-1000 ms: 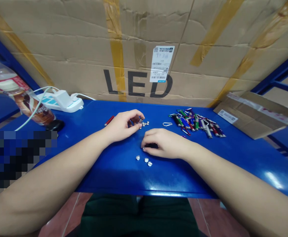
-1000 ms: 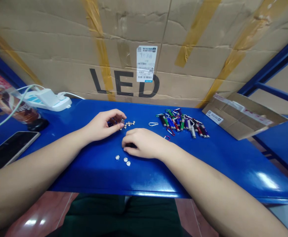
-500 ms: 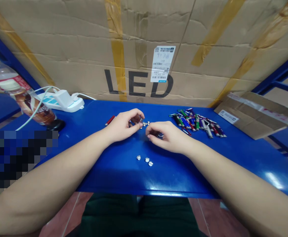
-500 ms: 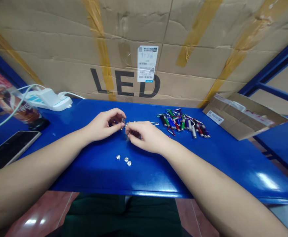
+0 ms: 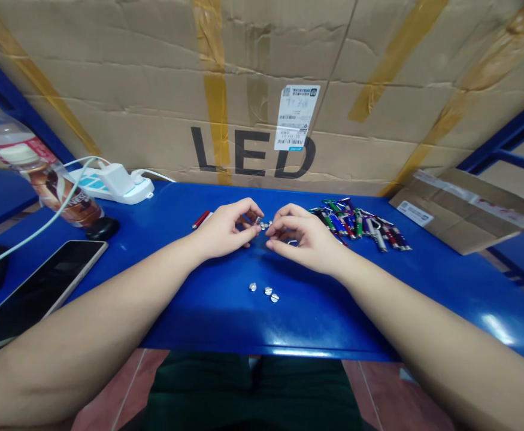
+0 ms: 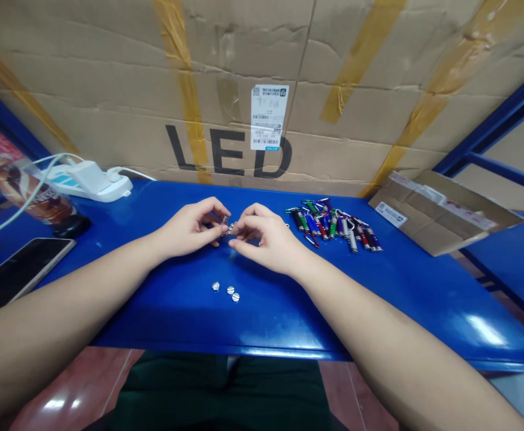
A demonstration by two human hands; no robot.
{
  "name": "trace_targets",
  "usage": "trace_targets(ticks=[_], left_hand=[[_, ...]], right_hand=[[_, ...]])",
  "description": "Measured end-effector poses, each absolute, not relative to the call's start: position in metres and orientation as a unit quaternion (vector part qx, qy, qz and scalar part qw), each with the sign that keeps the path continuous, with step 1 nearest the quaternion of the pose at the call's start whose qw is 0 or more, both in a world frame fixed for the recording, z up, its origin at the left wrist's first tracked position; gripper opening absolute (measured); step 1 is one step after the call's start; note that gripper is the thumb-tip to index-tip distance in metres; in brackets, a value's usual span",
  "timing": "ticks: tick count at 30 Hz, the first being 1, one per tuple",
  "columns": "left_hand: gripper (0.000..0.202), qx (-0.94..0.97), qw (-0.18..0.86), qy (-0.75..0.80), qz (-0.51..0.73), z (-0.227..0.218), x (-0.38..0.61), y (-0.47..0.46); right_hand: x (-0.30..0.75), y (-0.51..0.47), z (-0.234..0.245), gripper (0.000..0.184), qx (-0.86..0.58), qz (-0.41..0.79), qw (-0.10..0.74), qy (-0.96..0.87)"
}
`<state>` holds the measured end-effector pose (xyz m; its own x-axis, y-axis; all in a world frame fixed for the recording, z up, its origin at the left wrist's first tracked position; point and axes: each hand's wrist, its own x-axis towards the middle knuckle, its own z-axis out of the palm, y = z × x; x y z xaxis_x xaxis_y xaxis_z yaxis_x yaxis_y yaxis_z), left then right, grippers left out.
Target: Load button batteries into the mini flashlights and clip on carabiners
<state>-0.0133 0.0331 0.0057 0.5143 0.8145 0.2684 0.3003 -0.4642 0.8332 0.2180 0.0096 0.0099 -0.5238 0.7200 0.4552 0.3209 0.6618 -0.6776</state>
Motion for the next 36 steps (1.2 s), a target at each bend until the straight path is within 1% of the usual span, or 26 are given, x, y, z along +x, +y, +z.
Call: trace_targets(ticks=[3,7,11,15,18,29,36], left_hand=[[0.026,0.78,0.385,0.351,0.345,0.0051,-0.0128,0.0329],[0.026,0.774,0.403,0.341,0.35,0.0046,-0.0124,0.0326],[0.025,0.771,0.407,0.34,0.352,0.0035,-0.0124,0.0332],[0.025,0.771,0.408,0.339,0.353,0.0022,-0.0122,0.034],[0.024,0.771,0.406,0.341,0.352,0.0018,-0.0118,0.0341],[0.024,0.772,0.4,0.345,0.352,0.0004,-0.0122,0.0348],[0.023,0.764,0.42,0.346,0.347,0.0003,-0.0125,0.0343]], right_hand=[[0.2194,0.0138,0.0057,0.005,-0.331,0.268,0.38,-0.821],[0.2201,0.0169,0.0026,0.011,-0.337,0.258,0.39,-0.817],[0.2191,0.0162,0.0035,0.004,-0.335,0.285,0.398,-0.805],[0.2192,0.0168,0.0042,0.003,-0.334,0.265,0.403,-0.81],[0.2201,0.0183,0.0028,0.001,-0.339,0.272,0.404,-0.805],[0.2176,0.0173,0.0015,0.01,-0.361,0.35,0.411,-0.761],[0.2179,0.0164,0.0018,0.013,-0.364,0.357,0.421,-0.751]])
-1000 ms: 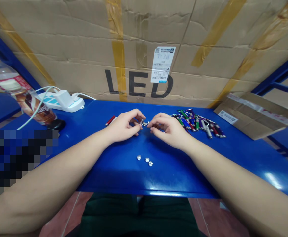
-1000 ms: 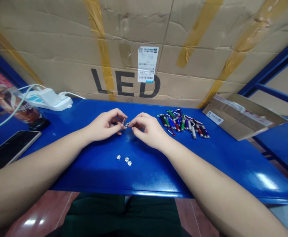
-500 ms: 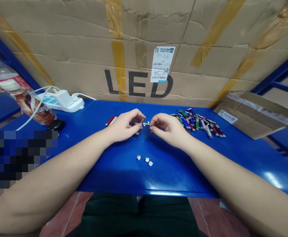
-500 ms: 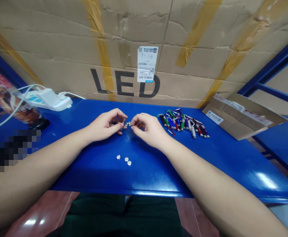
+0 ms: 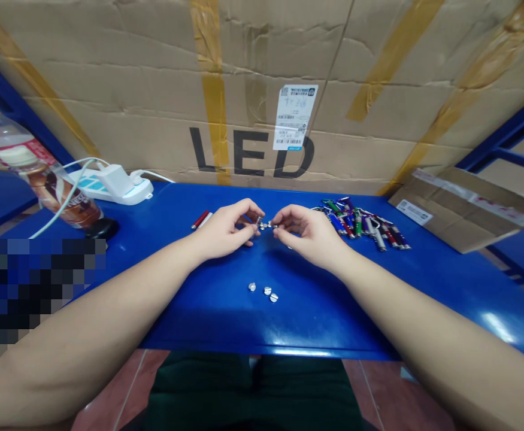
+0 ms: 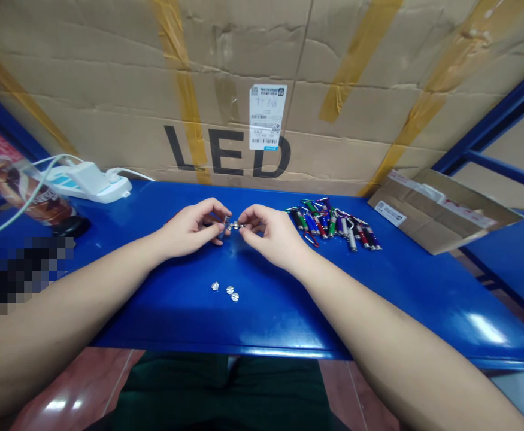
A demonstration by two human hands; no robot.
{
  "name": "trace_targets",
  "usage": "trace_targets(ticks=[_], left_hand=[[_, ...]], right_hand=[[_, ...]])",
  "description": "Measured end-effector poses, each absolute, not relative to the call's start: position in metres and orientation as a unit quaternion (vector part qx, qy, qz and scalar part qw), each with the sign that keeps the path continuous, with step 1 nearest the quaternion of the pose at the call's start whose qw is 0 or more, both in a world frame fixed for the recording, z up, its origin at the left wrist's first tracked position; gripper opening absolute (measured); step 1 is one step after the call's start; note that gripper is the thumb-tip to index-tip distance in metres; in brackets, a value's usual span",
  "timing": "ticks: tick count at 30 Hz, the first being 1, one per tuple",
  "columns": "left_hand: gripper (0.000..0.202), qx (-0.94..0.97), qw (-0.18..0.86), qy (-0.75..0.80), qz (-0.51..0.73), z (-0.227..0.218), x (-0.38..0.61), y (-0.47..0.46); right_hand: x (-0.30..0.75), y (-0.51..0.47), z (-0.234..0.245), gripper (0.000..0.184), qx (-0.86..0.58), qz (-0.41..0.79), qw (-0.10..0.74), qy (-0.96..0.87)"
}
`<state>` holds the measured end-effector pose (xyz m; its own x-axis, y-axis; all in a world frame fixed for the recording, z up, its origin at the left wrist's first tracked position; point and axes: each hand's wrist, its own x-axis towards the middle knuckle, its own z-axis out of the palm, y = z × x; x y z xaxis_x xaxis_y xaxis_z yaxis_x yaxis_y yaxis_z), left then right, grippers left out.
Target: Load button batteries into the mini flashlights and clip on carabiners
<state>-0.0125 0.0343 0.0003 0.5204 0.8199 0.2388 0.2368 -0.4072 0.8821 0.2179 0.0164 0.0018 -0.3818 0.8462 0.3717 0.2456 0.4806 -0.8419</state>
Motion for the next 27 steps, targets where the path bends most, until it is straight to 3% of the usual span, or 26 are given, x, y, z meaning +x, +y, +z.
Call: trace_targets(ticks=[27], left_hand=[[0.024,0.768,0.421,0.342,0.341,0.0026,-0.012,0.0328]], right_hand=[[0.22,0.0176,0.0008,0.011,-0.367,0.323,0.411,-0.769]])
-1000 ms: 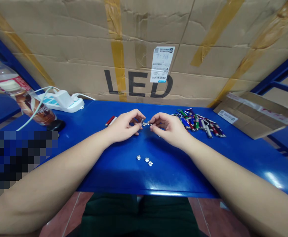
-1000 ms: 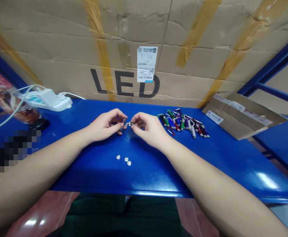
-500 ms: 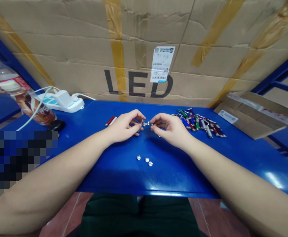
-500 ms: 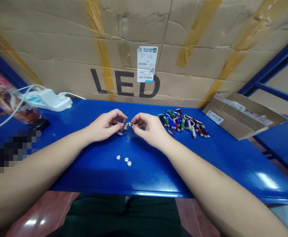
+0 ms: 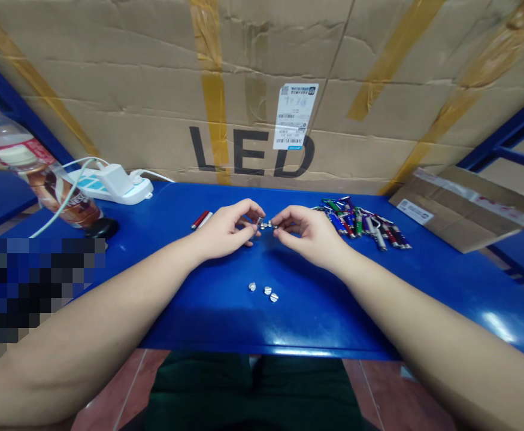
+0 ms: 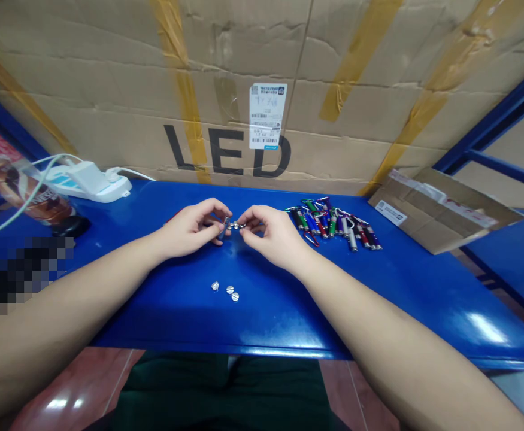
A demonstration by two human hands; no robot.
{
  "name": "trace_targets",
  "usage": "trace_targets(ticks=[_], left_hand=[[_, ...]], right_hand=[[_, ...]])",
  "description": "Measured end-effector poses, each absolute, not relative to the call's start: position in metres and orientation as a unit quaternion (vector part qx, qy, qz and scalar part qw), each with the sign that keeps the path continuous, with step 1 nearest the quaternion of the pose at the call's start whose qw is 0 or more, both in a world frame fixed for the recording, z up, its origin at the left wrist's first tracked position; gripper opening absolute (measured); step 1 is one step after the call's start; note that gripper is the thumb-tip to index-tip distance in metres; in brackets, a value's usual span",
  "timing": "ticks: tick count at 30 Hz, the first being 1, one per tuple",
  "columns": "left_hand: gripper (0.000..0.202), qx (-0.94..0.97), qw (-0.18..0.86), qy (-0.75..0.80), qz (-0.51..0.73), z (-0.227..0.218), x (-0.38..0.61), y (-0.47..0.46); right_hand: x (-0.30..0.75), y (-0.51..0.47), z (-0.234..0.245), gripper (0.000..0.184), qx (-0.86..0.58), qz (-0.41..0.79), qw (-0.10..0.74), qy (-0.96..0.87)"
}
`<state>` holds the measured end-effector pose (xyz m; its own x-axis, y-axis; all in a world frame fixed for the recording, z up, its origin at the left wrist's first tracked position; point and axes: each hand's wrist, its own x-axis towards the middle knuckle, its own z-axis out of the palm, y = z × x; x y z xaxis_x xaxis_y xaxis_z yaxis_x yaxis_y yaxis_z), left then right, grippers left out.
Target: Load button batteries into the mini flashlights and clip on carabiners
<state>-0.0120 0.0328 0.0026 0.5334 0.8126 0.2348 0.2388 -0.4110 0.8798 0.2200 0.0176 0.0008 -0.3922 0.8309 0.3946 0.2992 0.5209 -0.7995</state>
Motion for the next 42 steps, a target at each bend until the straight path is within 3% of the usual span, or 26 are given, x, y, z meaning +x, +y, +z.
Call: trace_targets(ticks=[12,23,36,38,42], left_hand=[[0.034,0.788,0.386,0.341,0.338,0.001,-0.014,0.035],[0.023,0.881,0.221,0.289,0.301,0.01,-0.016,0.034],[0.034,0.876,0.27,0.286,0.279,0.006,-0.012,0.034],[0.033,0.879,0.256,0.281,0.288,0.007,-0.012,0.032],[0.027,0.904,0.166,0.253,0.301,0.009,-0.011,0.029]], right_hand=[[0.22,0.017,0.003,0.013,-0.363,0.32,0.417,-0.769],[0.22,0.012,0.011,0.007,-0.305,0.244,0.45,-0.803],[0.222,0.012,0.013,0.013,-0.323,0.234,0.423,-0.814],[0.221,0.012,0.013,0.018,-0.341,0.293,0.427,-0.784],[0.218,0.015,0.011,0.037,-0.374,0.542,0.398,-0.638]])
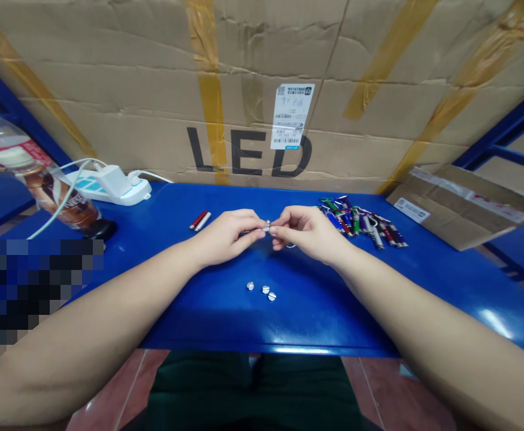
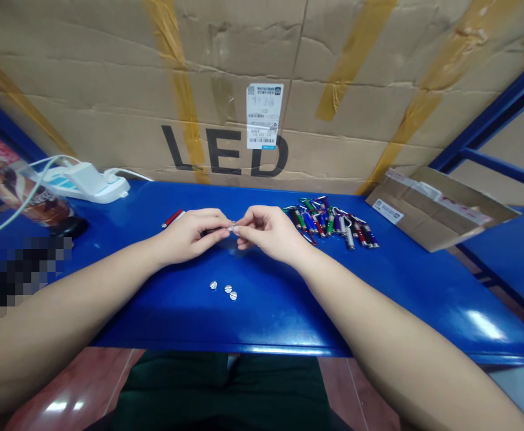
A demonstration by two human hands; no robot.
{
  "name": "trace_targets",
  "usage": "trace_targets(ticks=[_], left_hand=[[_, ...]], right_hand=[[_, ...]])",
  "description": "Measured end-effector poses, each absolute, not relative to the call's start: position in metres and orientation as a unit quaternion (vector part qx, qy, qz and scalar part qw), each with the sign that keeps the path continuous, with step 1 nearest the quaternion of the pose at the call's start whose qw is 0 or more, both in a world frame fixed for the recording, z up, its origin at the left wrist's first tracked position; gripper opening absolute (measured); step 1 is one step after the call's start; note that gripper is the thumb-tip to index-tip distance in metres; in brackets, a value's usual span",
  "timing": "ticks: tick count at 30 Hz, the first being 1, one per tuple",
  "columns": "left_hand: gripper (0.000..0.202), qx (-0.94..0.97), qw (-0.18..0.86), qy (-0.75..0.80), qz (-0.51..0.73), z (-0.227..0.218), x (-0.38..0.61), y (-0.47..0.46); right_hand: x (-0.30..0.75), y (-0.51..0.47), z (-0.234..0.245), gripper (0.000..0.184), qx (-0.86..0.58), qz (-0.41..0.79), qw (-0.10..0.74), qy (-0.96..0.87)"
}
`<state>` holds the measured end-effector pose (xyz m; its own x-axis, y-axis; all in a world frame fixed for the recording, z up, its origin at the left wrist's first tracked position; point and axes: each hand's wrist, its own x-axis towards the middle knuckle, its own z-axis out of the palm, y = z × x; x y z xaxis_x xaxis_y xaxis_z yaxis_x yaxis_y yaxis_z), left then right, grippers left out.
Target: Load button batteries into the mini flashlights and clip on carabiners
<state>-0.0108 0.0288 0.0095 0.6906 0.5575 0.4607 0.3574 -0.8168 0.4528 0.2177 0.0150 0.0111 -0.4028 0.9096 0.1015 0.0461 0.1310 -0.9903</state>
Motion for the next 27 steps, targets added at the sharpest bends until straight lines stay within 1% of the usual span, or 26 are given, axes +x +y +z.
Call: trace_targets(ticks=[2,5,7,10,13,18,20,22,27], left_hand=[[0.026,0.916,0.116,0.237,0.303,0.01,-0.01,0.028],[0.028,0.922,0.05,0.23,0.308,0.009,-0.008,0.029],[0.027,0.917,0.03,0.242,0.316,0.008,-0.008,0.029],[0.024,0.907,0.033,0.254,0.335,0.007,-0.008,0.029],[0.024,0.913,0.03,0.227,0.338,0.008,-0.009,0.029],[0.025,0.923,0.019,0.193,0.333,0.009,-0.009,0.028],[0.025,0.924,0.021,0.198,0.325,0.01,-0.008,0.027],[0.024,0.923,0.029,0.206,0.323,0.01,-0.008,0.027],[0.022,0.916,0.049,0.212,0.337,0.009,-0.009,0.027]], right_hand=[[0.217,0.017,0.01,0.04,-0.387,0.639,0.376,-0.548],[0.216,0.018,0.009,0.035,-0.393,0.703,0.368,-0.465],[0.216,0.018,0.008,0.034,-0.387,0.697,0.384,-0.465],[0.214,0.015,0.009,0.037,-0.385,0.652,0.398,-0.518],[0.213,0.012,0.012,0.038,-0.399,0.63,0.372,-0.553],[0.213,0.012,0.014,0.039,-0.4,0.703,0.307,-0.501],[0.213,0.011,0.013,0.043,-0.405,0.669,0.309,-0.541],[0.214,0.01,0.011,0.045,-0.41,0.6,0.304,-0.615],[0.221,0.006,0.015,0.039,-0.405,0.416,0.255,-0.773]])
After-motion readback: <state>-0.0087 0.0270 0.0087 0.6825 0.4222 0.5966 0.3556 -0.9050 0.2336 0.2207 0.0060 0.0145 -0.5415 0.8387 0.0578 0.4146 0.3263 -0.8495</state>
